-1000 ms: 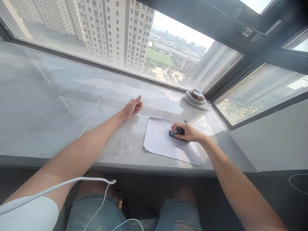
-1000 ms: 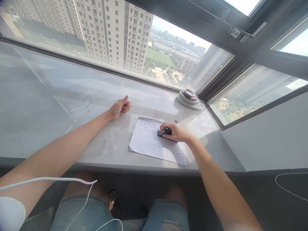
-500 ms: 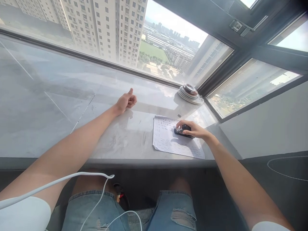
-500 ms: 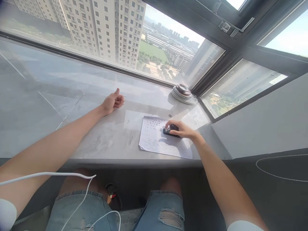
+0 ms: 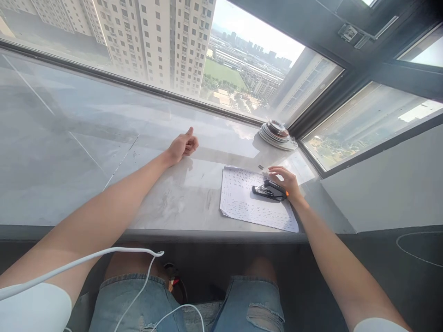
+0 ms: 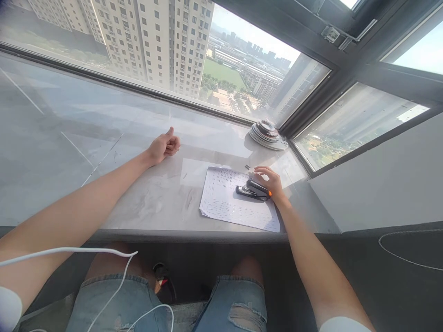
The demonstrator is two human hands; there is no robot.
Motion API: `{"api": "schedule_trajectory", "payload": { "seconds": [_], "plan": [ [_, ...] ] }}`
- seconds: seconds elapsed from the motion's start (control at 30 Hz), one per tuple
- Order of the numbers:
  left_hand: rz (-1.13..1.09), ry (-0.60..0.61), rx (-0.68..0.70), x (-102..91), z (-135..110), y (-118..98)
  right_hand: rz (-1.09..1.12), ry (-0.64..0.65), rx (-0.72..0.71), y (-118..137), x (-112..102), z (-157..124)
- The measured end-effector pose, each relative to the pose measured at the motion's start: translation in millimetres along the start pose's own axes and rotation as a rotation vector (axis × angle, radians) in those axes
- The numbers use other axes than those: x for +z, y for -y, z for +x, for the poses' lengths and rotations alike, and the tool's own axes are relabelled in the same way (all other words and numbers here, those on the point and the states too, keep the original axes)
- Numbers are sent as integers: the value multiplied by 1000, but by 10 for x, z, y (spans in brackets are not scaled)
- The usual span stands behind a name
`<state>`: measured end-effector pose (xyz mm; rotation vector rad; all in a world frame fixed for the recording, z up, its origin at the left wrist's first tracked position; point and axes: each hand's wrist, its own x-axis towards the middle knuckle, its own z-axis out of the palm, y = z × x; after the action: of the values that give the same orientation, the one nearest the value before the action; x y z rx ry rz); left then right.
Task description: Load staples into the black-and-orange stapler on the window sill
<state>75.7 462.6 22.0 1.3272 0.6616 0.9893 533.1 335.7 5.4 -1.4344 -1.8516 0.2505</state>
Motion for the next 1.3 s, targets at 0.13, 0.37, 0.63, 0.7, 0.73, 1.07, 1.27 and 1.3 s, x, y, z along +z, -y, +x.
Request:
{"api": "schedule_trajectory", "payload": {
  "seconds": [0.13, 0.37, 0.63, 0.7, 0.73, 1.07, 1.27, 1.3],
  "plan": [
    [6, -4, 7, 21, -18, -27, -76, 95, -80, -91, 71, 31],
    [14, -12, 12, 28, -1, -8, -231, 389, -62, -100, 120, 78],
    [13, -136, 3, 46, -1, -18, -302, 463, -117, 106, 396, 291],
    [6, -189, 15, 41, 5, -25, -291, 484, -134, 212, 576, 415],
    [5, -222, 30, 34, 9, -29, -280, 487, -143, 279, 677, 481],
    [-36, -792, 342, -227, 67, -36, -158, 605, -305, 1194, 1676, 985],
    [-27, -844, 397, -250, 79, -22, -146, 643, -294, 1458, 1924, 1111],
    [-18, -849, 396, -242, 79, -27, -151, 651, -294, 1473, 1934, 1122]
  ]
}}
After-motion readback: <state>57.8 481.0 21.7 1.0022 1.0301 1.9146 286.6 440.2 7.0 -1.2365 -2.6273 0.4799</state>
